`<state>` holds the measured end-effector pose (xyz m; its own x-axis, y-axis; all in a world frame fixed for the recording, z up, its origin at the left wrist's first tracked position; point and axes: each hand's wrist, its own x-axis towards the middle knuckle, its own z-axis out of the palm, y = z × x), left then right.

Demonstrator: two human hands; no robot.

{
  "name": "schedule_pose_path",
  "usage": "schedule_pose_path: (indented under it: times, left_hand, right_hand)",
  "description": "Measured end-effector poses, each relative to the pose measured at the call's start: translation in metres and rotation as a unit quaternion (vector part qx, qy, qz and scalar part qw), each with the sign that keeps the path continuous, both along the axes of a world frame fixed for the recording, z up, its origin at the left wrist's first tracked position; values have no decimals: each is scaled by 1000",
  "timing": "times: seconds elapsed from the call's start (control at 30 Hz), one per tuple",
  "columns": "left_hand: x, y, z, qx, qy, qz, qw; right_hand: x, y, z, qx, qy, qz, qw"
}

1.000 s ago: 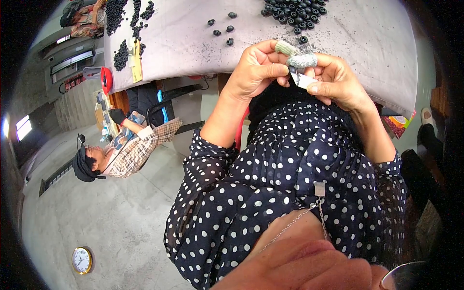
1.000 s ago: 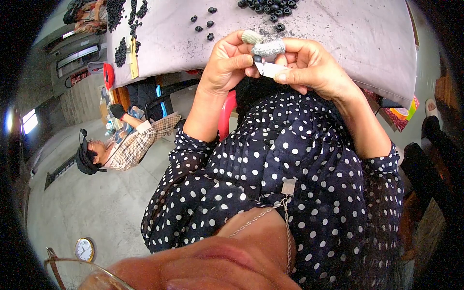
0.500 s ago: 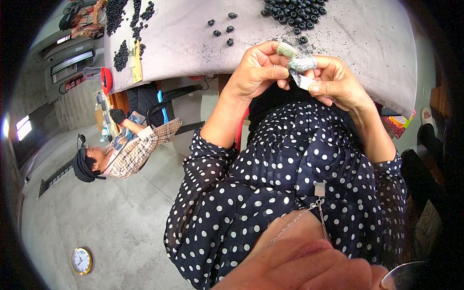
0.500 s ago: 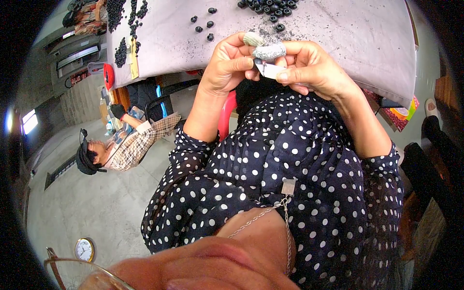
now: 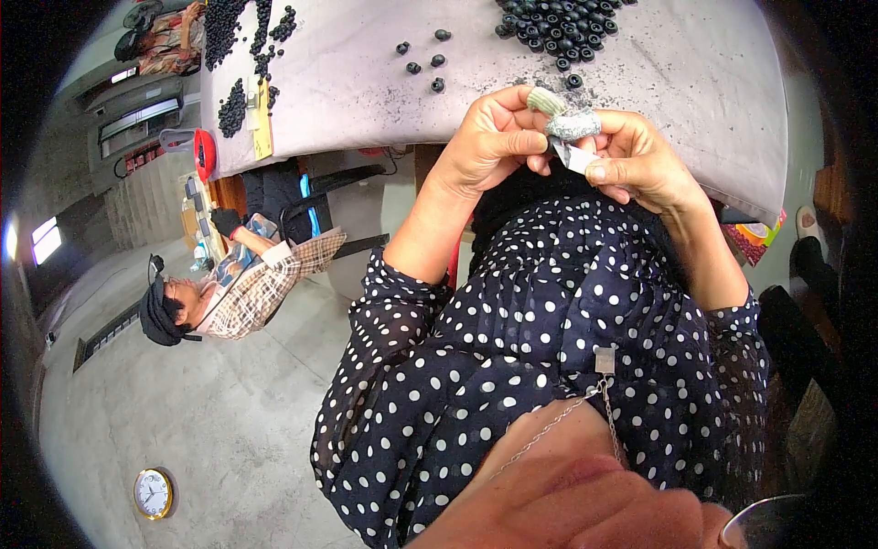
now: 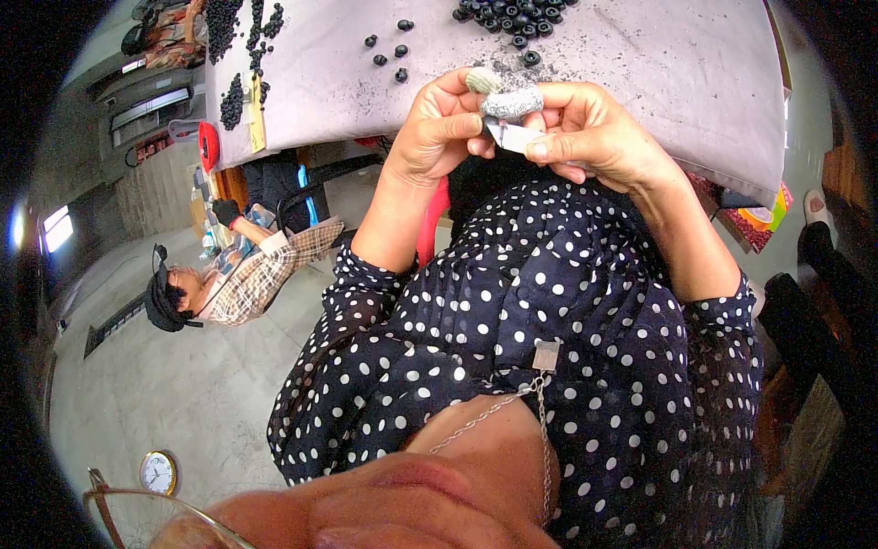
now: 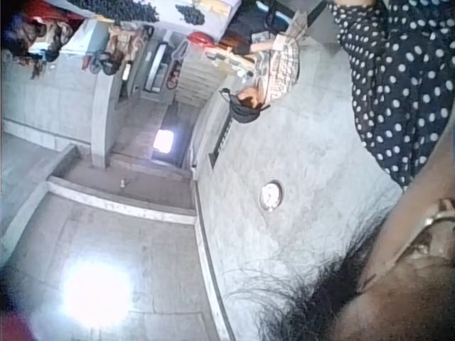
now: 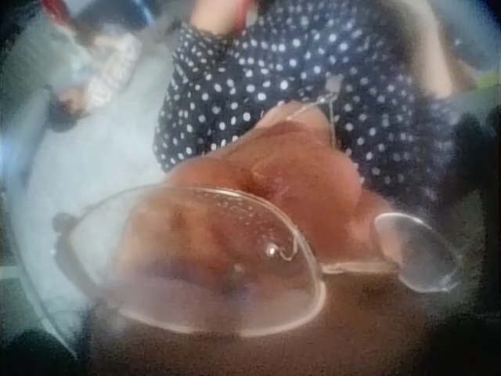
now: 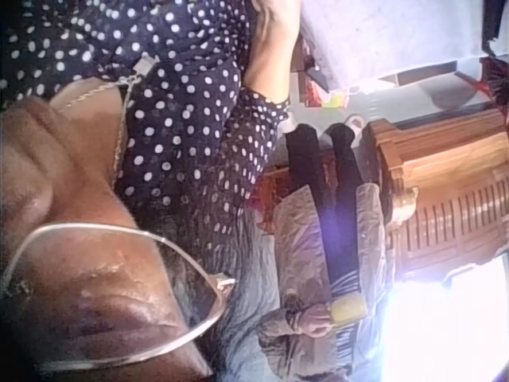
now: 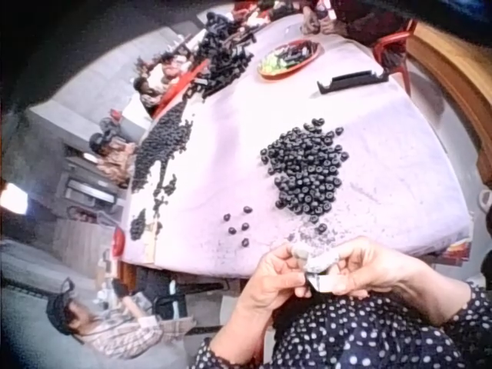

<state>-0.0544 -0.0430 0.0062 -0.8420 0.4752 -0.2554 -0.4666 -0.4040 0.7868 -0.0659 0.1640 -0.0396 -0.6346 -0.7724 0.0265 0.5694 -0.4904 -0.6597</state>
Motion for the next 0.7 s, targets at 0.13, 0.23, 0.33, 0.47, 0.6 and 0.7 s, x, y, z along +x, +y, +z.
schedule_pose_path:
  times: [0.13, 0.23, 0.33, 0.47, 0.6, 0.7]
  left_hand:
    - [0, 0, 1, -1, -5, 1, 1000]
    - [-1, -1, -1, 13, -5, 0, 1000]
    - [-1, -2, -2, 18, -8, -5, 1000]
    - [0, -2, -3, 23, -10, -1, 1000]
    - [0, -3, -2, 14, -12, 1, 1000]
    - [0, -4, -1, -2, -10, 1, 1000]
  right_hand:
    - [0, 0, 3, 19, 17, -1, 1000]
    - [0, 0, 3, 9, 20, -4, 1000]
    - [0, -1, 1, 10, 13, -4, 1000]
    - [-1, 0, 0, 2, 9, 7, 1000]
    - [-1, 0, 2, 1, -2, 10, 1000]
    - [0, 0, 1, 4, -2, 11, 1000]
